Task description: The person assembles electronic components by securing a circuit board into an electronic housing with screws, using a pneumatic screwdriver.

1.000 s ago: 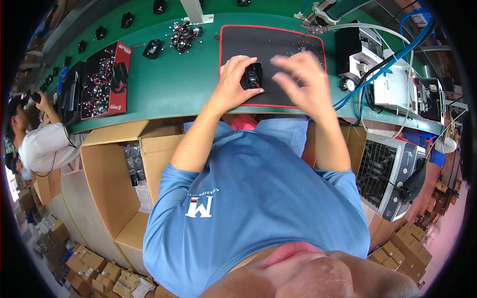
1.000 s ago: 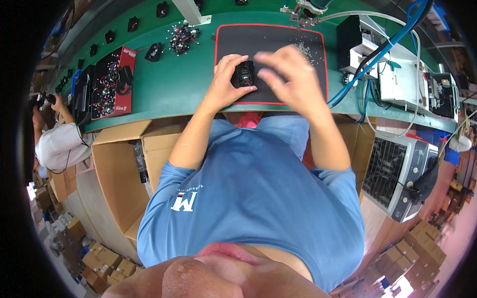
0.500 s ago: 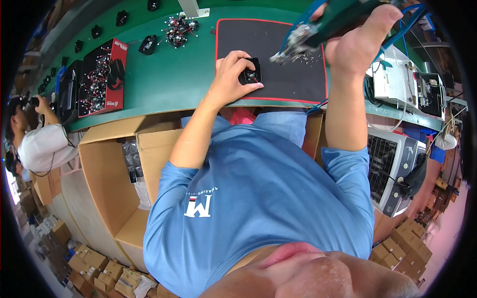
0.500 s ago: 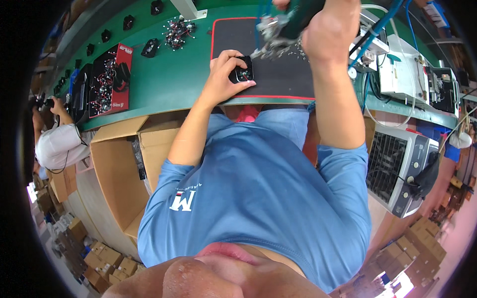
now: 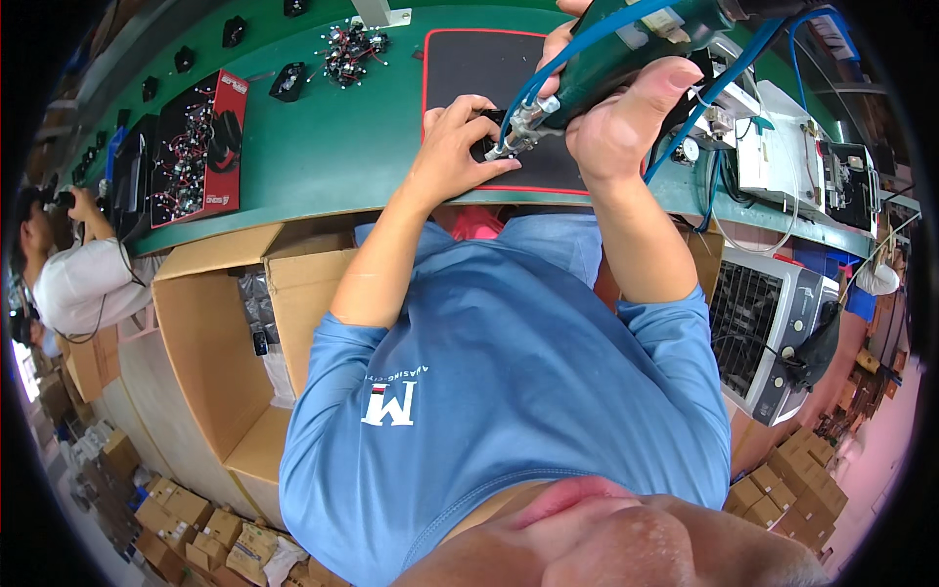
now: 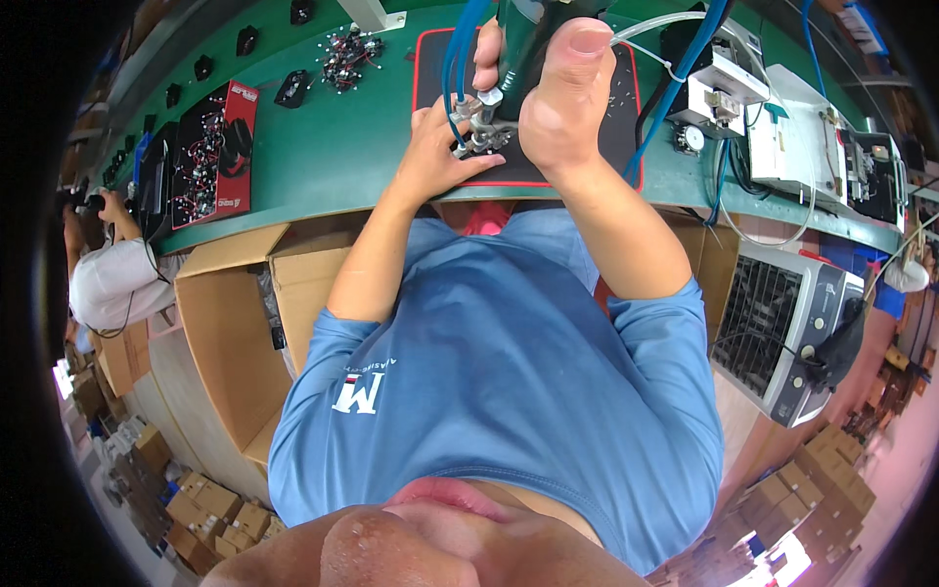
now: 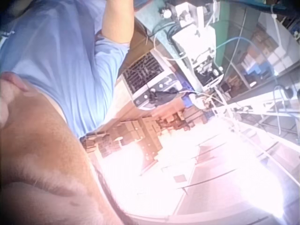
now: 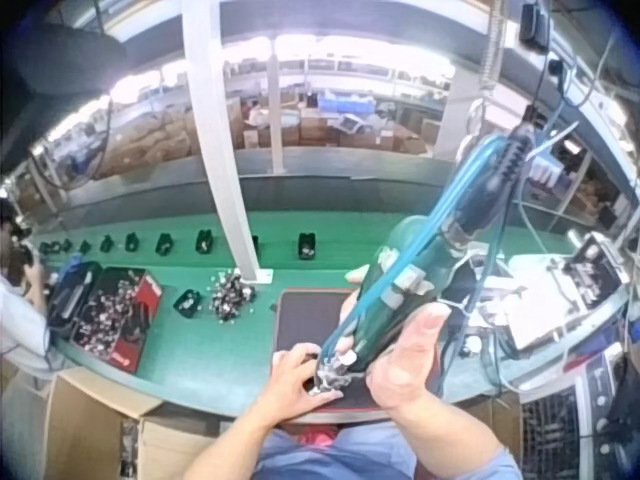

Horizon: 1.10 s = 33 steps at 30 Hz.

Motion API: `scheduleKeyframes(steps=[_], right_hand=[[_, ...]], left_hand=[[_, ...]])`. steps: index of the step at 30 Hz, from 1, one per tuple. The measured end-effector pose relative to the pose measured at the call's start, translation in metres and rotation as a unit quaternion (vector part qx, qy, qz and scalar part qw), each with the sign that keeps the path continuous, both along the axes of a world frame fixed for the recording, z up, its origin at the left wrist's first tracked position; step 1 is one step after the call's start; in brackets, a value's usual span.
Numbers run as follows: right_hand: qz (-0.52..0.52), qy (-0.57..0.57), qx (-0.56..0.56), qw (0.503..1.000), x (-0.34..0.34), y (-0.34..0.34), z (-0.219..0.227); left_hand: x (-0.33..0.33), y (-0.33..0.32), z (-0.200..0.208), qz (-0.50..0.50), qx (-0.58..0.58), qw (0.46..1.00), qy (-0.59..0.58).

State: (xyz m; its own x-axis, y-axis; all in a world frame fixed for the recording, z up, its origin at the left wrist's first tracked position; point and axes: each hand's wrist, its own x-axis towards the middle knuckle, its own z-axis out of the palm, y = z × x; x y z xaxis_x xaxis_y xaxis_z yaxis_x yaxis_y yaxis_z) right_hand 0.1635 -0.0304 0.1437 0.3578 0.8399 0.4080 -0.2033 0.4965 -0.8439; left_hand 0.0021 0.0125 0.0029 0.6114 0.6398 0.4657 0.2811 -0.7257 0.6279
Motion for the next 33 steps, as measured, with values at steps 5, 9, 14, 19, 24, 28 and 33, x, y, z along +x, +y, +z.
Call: scheduleKeyframes(steps=[5, 9, 14, 19, 24, 28, 33], right_hand=[[0.013, -0.035, 0.032, 0.999, 0.004, 0.006, -0.007], [-0.001, 0.011, 0.026, 1.0, -0.007, 0.007, 0.001], [-0.027, 0.052, 0.081, 0.995, 0.006, 0.021, 0.002], [0.029, 0.122, 0.143, 0.982, -0.006, 0.01, 0.04], [0.013, 0.045, 0.135, 0.99, 0.035, 0.015, 0.012], [0.07, -0.057, 0.068, 0.994, 0.045, -0.008, 0.019], [-0.301, -0.247, 0.249, 0.887, 0.04, -0.056, -0.006]], left_hand=[[-0.001, 0.001, -0.002, 0.007, 0.003, 1.0, -0.001], [-0.001, 0.001, -0.001, 0.004, -0.008, 1.0, -0.004], [0.0, -0.004, 0.005, 0.011, 0.015, 1.0, 0.015], [0.003, -0.001, 0.0, 0.017, 0.03, 0.998, 0.054], [0.003, 0.01, 0.006, -0.07, -0.062, 0.99, -0.11], [0.035, 0.013, 0.079, -0.306, -0.38, 0.822, -0.294], [0.057, 0.016, 0.118, -0.31, -0.418, 0.842, -0.142]])
